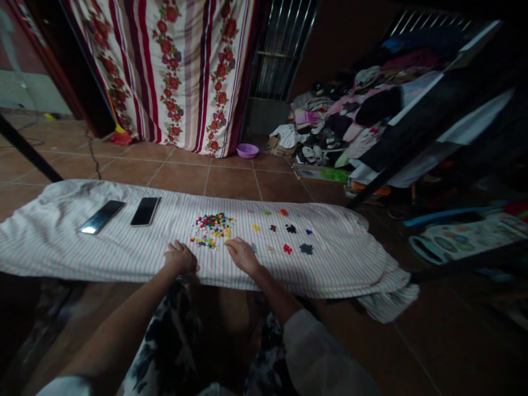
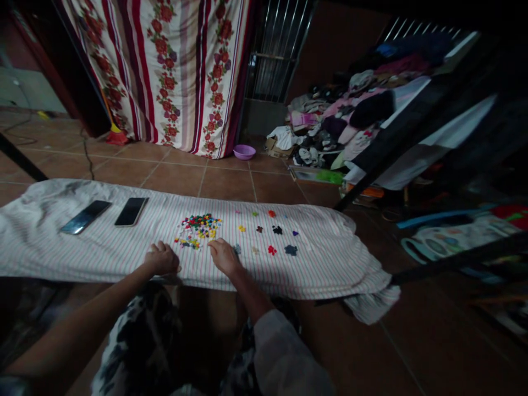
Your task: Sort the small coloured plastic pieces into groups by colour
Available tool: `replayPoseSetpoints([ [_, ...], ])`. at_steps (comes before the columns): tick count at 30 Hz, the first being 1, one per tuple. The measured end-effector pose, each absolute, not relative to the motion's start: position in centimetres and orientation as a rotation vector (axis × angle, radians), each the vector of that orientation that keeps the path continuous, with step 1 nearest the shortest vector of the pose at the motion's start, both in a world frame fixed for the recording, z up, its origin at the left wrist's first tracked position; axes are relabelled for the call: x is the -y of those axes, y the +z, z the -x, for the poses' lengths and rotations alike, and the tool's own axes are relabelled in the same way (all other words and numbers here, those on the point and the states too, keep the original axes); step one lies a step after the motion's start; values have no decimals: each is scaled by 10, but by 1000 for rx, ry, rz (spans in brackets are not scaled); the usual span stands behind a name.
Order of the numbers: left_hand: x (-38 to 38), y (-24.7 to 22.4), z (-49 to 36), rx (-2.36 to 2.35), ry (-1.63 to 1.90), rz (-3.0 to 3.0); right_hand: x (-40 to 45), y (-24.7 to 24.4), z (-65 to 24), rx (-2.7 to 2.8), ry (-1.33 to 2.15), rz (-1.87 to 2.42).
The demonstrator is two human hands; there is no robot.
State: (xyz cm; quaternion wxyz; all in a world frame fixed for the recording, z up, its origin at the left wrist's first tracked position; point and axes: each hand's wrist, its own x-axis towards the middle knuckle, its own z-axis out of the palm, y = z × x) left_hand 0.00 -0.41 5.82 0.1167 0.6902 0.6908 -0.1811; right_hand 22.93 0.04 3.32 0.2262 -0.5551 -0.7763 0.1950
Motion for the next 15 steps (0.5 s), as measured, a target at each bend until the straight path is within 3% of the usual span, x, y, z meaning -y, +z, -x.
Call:
replayPoseSetpoints([
  [15,7,68,-5,-2027,-533,-1970,-15,34,-184,2205,488,1854],
])
